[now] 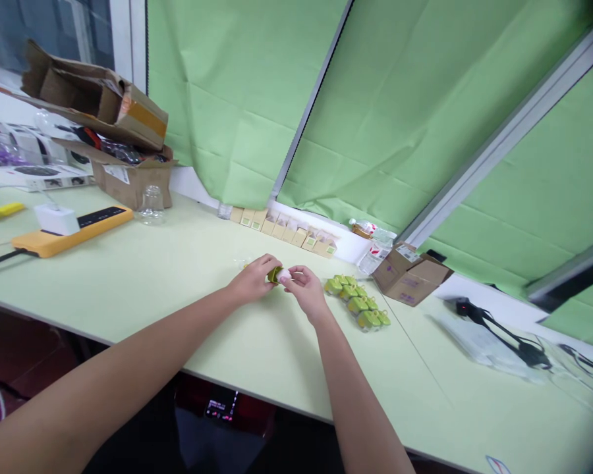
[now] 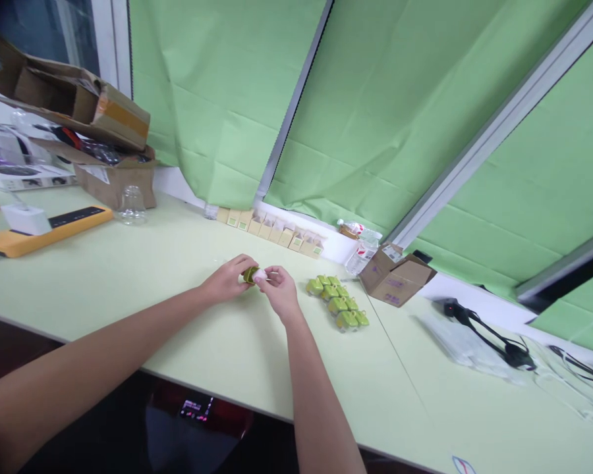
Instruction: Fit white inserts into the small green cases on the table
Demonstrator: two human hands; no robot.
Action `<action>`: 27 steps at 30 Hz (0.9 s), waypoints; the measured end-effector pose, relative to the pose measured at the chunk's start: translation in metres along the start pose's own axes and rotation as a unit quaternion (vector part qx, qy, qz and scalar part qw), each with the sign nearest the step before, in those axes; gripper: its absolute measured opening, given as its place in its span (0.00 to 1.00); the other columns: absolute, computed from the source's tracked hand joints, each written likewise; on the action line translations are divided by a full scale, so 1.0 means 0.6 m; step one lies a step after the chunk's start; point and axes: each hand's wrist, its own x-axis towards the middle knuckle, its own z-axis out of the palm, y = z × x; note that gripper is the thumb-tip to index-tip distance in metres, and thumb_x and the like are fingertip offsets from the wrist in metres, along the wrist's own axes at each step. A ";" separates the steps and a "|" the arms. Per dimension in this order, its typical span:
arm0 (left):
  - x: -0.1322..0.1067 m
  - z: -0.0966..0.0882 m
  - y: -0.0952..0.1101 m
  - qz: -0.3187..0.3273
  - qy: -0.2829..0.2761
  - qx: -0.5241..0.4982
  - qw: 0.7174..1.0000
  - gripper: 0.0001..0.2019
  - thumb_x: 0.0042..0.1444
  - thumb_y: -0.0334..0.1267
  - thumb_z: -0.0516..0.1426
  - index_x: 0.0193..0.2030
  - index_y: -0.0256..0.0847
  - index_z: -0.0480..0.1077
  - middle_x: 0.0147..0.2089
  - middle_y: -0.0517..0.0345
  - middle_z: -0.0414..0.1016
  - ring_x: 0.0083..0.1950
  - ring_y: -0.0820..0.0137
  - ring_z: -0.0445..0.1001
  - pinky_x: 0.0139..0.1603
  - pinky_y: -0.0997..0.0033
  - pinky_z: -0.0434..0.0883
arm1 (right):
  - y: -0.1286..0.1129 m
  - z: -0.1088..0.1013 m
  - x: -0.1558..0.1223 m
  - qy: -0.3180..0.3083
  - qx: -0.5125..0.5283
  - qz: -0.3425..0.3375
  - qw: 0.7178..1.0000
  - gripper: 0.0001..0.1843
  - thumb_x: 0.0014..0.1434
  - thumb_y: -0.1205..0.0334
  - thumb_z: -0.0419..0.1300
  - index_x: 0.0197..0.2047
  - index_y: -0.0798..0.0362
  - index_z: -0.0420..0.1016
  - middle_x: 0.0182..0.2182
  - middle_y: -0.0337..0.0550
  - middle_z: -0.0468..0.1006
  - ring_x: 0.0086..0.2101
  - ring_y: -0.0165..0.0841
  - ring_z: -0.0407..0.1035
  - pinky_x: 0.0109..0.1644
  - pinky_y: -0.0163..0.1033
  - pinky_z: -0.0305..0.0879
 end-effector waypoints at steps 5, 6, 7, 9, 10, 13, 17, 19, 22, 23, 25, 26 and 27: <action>0.001 -0.002 0.002 0.001 -0.001 0.001 1.000 0.18 0.51 0.26 0.57 0.49 0.43 0.66 0.47 0.53 0.68 0.44 0.67 0.70 0.44 0.67 0.69 | -0.001 0.002 0.000 0.003 -0.003 -0.018 1.000 0.24 0.41 0.51 0.71 0.38 0.52 0.71 0.34 0.44 0.79 0.34 0.34 0.73 0.38 0.41 0.72; 0.001 -0.002 0.002 0.002 0.000 0.002 1.000 0.18 0.51 0.26 0.57 0.49 0.43 0.66 0.47 0.53 0.68 0.44 0.67 0.70 0.44 0.67 0.69 | 0.000 0.002 0.000 0.007 -0.006 -0.024 1.000 0.24 0.41 0.51 0.72 0.38 0.52 0.71 0.35 0.44 0.79 0.34 0.34 0.74 0.39 0.41 0.72; 0.001 -0.002 0.002 0.004 0.001 0.004 1.000 0.18 0.51 0.26 0.56 0.49 0.42 0.66 0.47 0.53 0.68 0.44 0.67 0.70 0.44 0.67 0.69 | 0.001 0.003 0.000 0.011 -0.010 -0.032 0.999 0.23 0.41 0.51 0.72 0.38 0.52 0.72 0.36 0.45 0.79 0.35 0.34 0.74 0.40 0.41 0.72; 0.001 -0.002 0.001 0.007 0.002 0.007 1.000 0.17 0.51 0.25 0.56 0.48 0.43 0.66 0.46 0.53 0.68 0.44 0.67 0.70 0.43 0.68 0.69 | 0.003 0.005 0.000 0.017 -0.026 -0.051 0.998 0.23 0.42 0.49 0.72 0.38 0.53 0.73 0.37 0.46 0.79 0.36 0.35 0.74 0.42 0.42 0.73; 0.001 -0.002 0.001 0.007 0.002 0.009 1.000 0.17 0.51 0.25 0.56 0.48 0.43 0.66 0.46 0.54 0.68 0.44 0.67 0.70 0.43 0.68 0.69 | 0.004 0.005 0.000 0.020 -0.035 -0.060 0.997 0.23 0.42 0.49 0.71 0.38 0.53 0.74 0.37 0.46 0.79 0.36 0.35 0.74 0.43 0.43 0.73; 0.000 -0.001 0.000 0.004 0.004 0.016 1.000 0.17 0.52 0.25 0.56 0.48 0.43 0.67 0.45 0.54 0.67 0.43 0.68 0.70 0.42 0.69 0.69 | 0.010 0.008 0.000 0.029 -0.057 -0.081 0.995 0.23 0.43 0.48 0.71 0.39 0.53 0.75 0.37 0.46 0.79 0.35 0.35 0.74 0.43 0.43 0.73; -0.003 0.000 -0.001 0.002 -0.001 0.017 1.000 0.16 0.52 0.25 0.56 0.47 0.43 0.67 0.44 0.55 0.66 0.41 0.69 0.70 0.41 0.69 0.69 | 0.020 0.010 0.003 0.032 -0.081 -0.084 0.993 0.22 0.45 0.49 0.70 0.41 0.52 0.78 0.38 0.45 0.80 0.36 0.36 0.75 0.43 0.43 0.73; -0.004 0.001 -0.001 0.000 -0.003 0.013 1.000 0.16 0.52 0.25 0.56 0.47 0.43 0.67 0.44 0.55 0.66 0.41 0.69 0.70 0.41 0.69 0.69 | 0.025 0.010 0.005 0.030 -0.092 -0.086 0.992 0.22 0.46 0.50 0.69 0.43 0.51 0.79 0.40 0.45 0.81 0.37 0.37 0.75 0.44 0.44 0.73; -0.004 0.000 -0.001 -0.004 0.001 0.008 1.000 0.17 0.52 0.25 0.56 0.48 0.43 0.67 0.44 0.55 0.66 0.41 0.69 0.69 0.41 0.69 0.70 | 0.026 0.010 0.005 0.024 -0.109 -0.101 0.989 0.22 0.50 0.51 0.67 0.47 0.49 0.78 0.44 0.46 0.79 0.39 0.37 0.75 0.43 0.44 0.74; -0.003 0.000 -0.001 -0.005 0.004 0.006 1.000 0.17 0.52 0.25 0.56 0.48 0.42 0.67 0.43 0.55 0.66 0.40 0.70 0.69 0.40 0.69 0.69 | 0.025 0.011 0.003 0.018 -0.116 -0.111 0.987 0.22 0.51 0.52 0.66 0.48 0.49 0.78 0.45 0.46 0.79 0.39 0.37 0.75 0.42 0.43 0.74; -0.002 0.000 0.000 -0.006 0.009 0.002 1.000 0.17 0.52 0.25 0.56 0.48 0.43 0.67 0.43 0.56 0.66 0.39 0.70 0.69 0.40 0.70 0.69 | 0.018 0.015 -0.001 0.018 -0.136 -0.138 0.981 0.21 0.53 0.52 0.65 0.49 0.48 0.77 0.47 0.47 0.76 0.38 0.35 0.75 0.40 0.41 0.74; -0.001 0.000 0.001 -0.007 0.011 -0.001 1.000 0.17 0.52 0.25 0.56 0.48 0.43 0.67 0.43 0.56 0.66 0.39 0.70 0.69 0.40 0.70 0.69 | 0.014 0.018 -0.004 0.026 -0.150 -0.153 0.976 0.20 0.53 0.52 0.64 0.49 0.48 0.77 0.48 0.48 0.75 0.37 0.34 0.74 0.39 0.40 0.74; -0.001 0.000 0.001 -0.010 0.014 -0.005 1.000 0.17 0.51 0.25 0.56 0.48 0.43 0.67 0.42 0.56 0.66 0.38 0.70 0.69 0.39 0.70 0.69 | 0.010 0.021 -0.008 0.039 -0.166 -0.167 0.971 0.19 0.53 0.53 0.64 0.49 0.48 0.76 0.49 0.48 0.74 0.37 0.34 0.74 0.37 0.39 0.73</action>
